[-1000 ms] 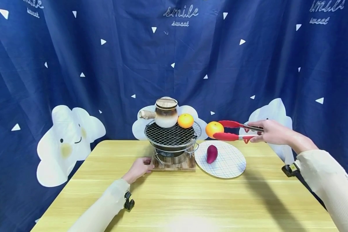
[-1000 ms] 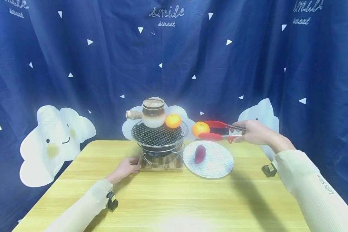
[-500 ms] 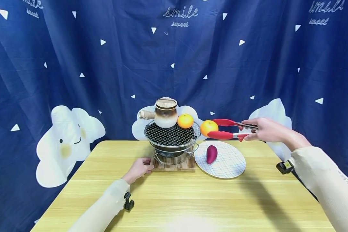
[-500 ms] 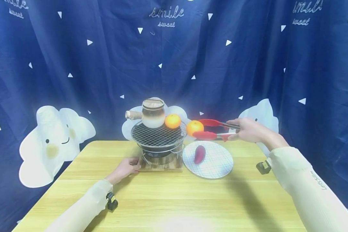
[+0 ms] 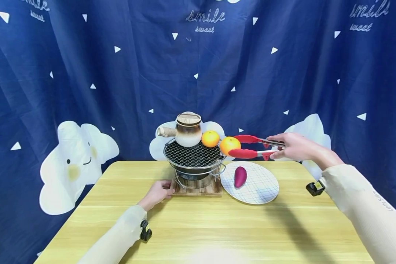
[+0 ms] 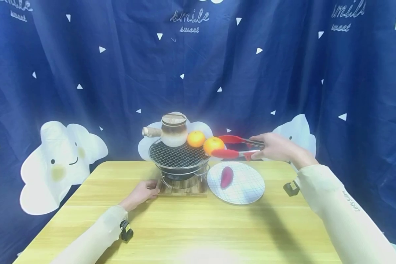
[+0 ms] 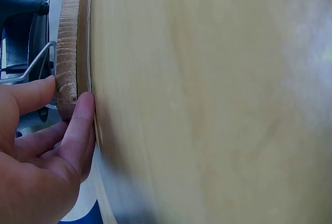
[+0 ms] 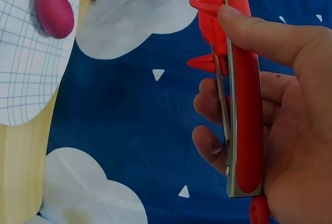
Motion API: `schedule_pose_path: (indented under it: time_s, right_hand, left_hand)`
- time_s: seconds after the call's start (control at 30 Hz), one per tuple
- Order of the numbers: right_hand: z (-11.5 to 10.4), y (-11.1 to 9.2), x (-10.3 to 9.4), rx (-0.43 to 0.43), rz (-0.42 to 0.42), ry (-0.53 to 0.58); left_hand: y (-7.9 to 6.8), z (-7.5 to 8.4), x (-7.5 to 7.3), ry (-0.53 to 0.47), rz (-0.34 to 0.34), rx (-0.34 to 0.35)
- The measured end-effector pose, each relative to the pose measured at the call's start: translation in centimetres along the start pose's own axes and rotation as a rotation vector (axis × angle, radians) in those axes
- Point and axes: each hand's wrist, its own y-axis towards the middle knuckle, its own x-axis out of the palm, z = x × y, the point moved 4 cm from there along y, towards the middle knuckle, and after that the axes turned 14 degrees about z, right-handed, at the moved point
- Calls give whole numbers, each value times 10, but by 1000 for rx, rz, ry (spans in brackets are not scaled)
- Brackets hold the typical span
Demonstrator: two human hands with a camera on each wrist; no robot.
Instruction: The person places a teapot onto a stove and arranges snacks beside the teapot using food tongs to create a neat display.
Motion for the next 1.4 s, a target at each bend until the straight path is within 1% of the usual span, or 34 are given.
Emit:
schedule_pose_path:
  time_s: [0.2,0.27,0.5,0.63,0.77,0.9,1.0,1.13,1.23,1.4]
  right_hand:
    - [-8,5,10,5,-22,59]
    - [-11,7,14,-2,-26,68]
    - [-19,12,16,-21,-17,43]
    - [-24,15,17,-17,-33,55]
    - [-29,20,20,-18,-47,69]
    - [-36,28,20,-48,-28,57]
    - [-41,33,20,-68,-23,52]
    - [-45,37,24,-84,-30,45]
    - [-48,39,27,-95,-25,40]
    - [-53,43,31,-99,-25,43]
  left_hand:
    - [-4,-5,-2,18,-2,-7]
    - [-5,-6,-2,7,3,-16]
    - [-8,-5,1,-11,4,-19]
    - [-7,-5,4,-18,-1,-14]
    - [-6,-6,5,-2,2,-30]
    - [-3,-2,2,10,4,-18]
    - [-1,1,0,7,-6,6]
    - [-1,4,0,0,-6,-5]
    - [0,4,2,-4,7,-25]
    - [2,2,2,17,13,-30]
